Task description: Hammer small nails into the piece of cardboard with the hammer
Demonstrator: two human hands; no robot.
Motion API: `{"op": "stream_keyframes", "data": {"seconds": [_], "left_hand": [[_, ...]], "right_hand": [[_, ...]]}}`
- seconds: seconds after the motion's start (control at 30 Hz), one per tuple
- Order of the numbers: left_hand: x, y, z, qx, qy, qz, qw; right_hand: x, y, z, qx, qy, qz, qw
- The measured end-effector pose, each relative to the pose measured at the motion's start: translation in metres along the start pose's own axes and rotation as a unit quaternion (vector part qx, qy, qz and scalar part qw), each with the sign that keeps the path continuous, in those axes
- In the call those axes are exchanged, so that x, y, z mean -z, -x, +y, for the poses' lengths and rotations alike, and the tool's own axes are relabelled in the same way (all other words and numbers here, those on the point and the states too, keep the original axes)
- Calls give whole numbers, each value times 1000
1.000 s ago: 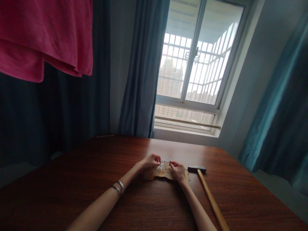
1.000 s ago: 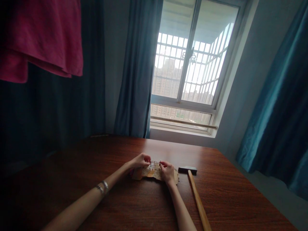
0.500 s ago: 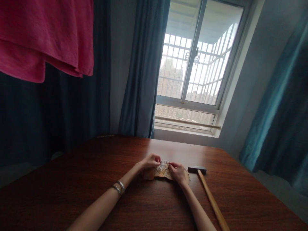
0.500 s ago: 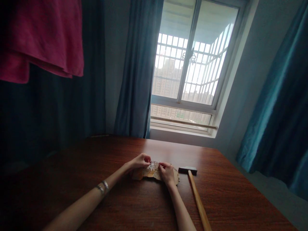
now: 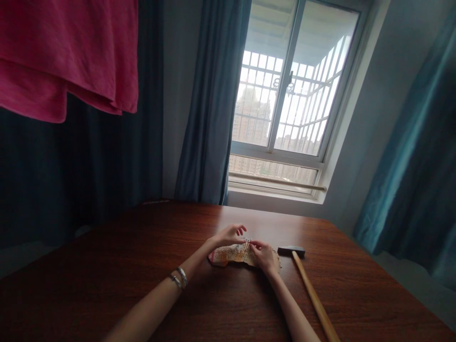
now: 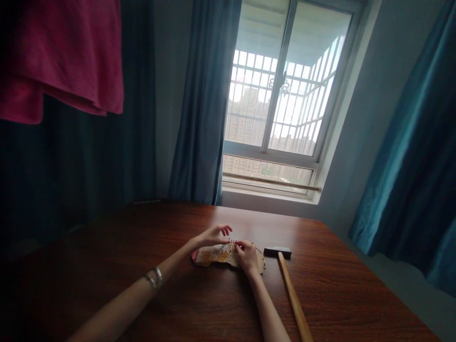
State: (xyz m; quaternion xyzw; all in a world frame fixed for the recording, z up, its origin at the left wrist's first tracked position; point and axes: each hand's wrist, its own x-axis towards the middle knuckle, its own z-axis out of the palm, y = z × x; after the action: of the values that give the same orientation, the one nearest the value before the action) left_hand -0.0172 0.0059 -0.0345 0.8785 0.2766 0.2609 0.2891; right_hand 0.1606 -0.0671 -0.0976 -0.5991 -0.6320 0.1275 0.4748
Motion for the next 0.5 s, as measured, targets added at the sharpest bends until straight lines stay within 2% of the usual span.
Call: {"op": "stream_keyframes", "data": {"seconds": [0.1,0.2,0.5], "left_hand": [[-17,-5,1,-22,-23,39,999],[-29,-6,1,-23,-39,43,998],[-42,-3,-6,23,17,71,997]], "right_hand": [[1,1,-1,2,6,0,1000],[1,1,-2,2,11,-1,1000],[1,2,-4,12,20,2,1000]]}}
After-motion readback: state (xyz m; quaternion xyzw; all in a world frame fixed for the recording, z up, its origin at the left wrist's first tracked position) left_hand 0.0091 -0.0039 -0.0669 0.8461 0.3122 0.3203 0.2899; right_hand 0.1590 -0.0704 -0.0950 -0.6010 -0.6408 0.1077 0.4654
